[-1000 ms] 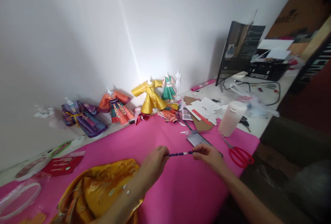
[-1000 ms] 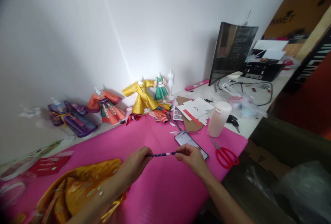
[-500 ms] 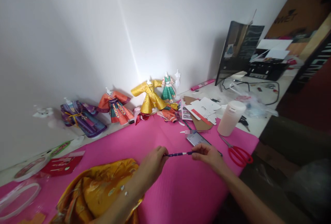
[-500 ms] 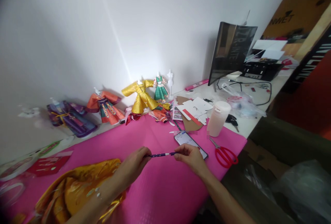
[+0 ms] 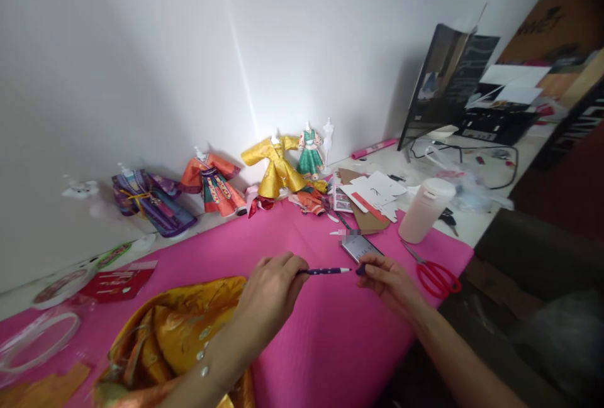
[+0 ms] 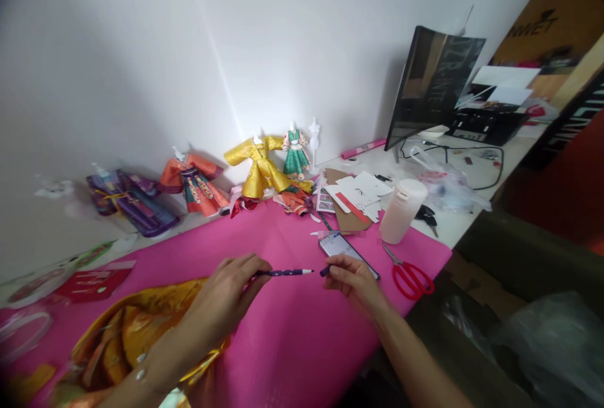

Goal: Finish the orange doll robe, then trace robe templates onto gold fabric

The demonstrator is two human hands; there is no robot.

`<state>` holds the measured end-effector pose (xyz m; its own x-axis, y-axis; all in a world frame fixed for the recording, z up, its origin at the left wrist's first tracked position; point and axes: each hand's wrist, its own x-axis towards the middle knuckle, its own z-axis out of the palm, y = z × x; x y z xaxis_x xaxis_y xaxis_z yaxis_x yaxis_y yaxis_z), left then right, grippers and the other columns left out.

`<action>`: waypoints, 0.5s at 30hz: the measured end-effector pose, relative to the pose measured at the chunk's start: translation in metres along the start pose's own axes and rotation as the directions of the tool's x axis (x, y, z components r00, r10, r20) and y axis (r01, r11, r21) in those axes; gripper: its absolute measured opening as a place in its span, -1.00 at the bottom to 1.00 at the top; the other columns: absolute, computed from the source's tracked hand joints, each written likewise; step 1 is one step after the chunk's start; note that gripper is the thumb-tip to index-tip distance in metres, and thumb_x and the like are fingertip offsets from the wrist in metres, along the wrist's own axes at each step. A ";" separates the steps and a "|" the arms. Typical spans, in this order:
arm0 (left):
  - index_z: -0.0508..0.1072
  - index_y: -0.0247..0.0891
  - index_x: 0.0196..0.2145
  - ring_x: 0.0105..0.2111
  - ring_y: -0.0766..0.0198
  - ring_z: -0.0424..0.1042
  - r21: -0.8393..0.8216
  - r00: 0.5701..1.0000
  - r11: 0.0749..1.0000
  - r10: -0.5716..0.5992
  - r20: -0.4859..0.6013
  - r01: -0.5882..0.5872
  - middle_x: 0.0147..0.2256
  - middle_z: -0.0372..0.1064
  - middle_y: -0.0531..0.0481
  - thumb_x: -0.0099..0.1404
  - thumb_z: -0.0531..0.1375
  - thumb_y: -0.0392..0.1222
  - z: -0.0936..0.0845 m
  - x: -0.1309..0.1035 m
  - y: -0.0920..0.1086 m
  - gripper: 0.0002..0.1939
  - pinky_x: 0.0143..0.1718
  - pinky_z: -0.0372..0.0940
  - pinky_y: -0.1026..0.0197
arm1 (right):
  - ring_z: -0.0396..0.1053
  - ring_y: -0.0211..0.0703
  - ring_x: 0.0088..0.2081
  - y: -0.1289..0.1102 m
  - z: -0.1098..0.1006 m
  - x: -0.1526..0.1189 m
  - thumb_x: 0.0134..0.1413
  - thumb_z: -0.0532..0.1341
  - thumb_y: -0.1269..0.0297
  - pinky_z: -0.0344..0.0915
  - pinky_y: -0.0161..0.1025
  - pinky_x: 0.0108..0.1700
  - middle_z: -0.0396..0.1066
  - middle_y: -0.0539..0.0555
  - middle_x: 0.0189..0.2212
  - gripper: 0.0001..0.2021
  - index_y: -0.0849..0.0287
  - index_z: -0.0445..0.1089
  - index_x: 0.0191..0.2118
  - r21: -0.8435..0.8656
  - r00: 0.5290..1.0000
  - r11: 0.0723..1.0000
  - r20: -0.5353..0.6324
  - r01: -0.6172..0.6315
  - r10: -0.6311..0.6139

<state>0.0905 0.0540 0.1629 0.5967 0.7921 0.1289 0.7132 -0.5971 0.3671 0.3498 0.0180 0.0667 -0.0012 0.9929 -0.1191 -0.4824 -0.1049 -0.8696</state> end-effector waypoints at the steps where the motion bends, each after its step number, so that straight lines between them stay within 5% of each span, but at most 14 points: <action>1: 0.43 -0.17 -0.19 -0.26 0.16 0.42 -0.007 1.000 1.000 -0.004 -0.006 0.004 -0.25 0.47 0.03 0.49 0.03 -0.16 -0.001 -0.002 0.000 -0.82 -0.17 0.16 0.11 | 0.47 -0.27 -0.45 -0.002 0.001 -0.002 -0.22 0.54 0.13 0.48 -0.24 -0.27 0.53 -0.01 -0.45 -0.67 0.11 0.58 -0.29 0.028 1.000 1.000 -0.013 -0.002 0.003; 5: 0.43 -0.17 -0.19 -0.24 0.15 0.42 -0.025 1.000 1.000 -0.010 -0.014 0.010 -0.25 0.47 0.02 0.49 0.02 -0.17 0.001 -0.006 0.000 -0.81 -0.17 0.17 0.11 | 0.50 -0.20 -0.36 -0.003 0.002 -0.003 -0.22 0.53 0.15 0.47 -0.21 -0.20 0.50 -0.01 -0.46 -0.72 0.11 0.57 -0.34 0.004 1.000 1.000 -0.026 0.006 -0.005; 10: 0.44 -0.18 -0.20 -0.24 0.14 0.42 0.001 0.992 0.992 -0.126 0.024 0.126 -0.23 0.48 -0.03 0.46 0.04 -0.16 0.008 -0.007 -0.008 -0.81 -0.19 0.18 0.12 | 0.47 -0.12 -0.37 0.016 0.007 0.004 -0.08 0.38 -0.03 0.44 -0.13 -0.24 0.48 0.06 -0.44 -0.66 0.14 0.56 -0.30 -0.442 0.994 0.892 -0.006 0.099 -0.113; 13: 0.43 -0.18 -0.24 -0.26 0.13 0.42 0.004 0.976 0.976 -0.219 0.019 0.219 -0.24 0.48 -0.06 0.43 0.03 -0.17 0.010 -0.015 -0.017 -0.81 -0.23 0.18 0.13 | 0.36 -0.16 -0.39 0.036 0.016 -0.009 -0.04 0.37 0.15 0.35 -0.17 -0.27 0.42 0.07 -0.42 -0.81 0.15 0.58 -0.34 -0.650 0.986 0.742 0.072 0.163 -0.153; 15: 0.42 -0.18 -0.28 -0.29 0.13 0.41 -0.061 0.966 0.964 -0.259 0.010 0.259 -0.27 0.47 -0.07 0.41 0.03 -0.17 0.012 -0.023 -0.023 -0.81 -0.25 0.19 0.14 | 0.36 -0.14 -0.33 0.047 0.020 -0.024 0.05 0.30 0.27 0.32 -0.17 -0.21 0.42 0.09 -0.31 -0.83 0.12 0.58 -0.21 -0.827 0.971 0.509 0.200 0.240 -0.132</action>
<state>0.0650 0.0479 0.1403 0.3955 0.9182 0.0202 0.8197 -0.3629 0.4431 0.3097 -0.0094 0.0379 -0.1127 0.9891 0.0951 0.4787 0.1379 -0.8671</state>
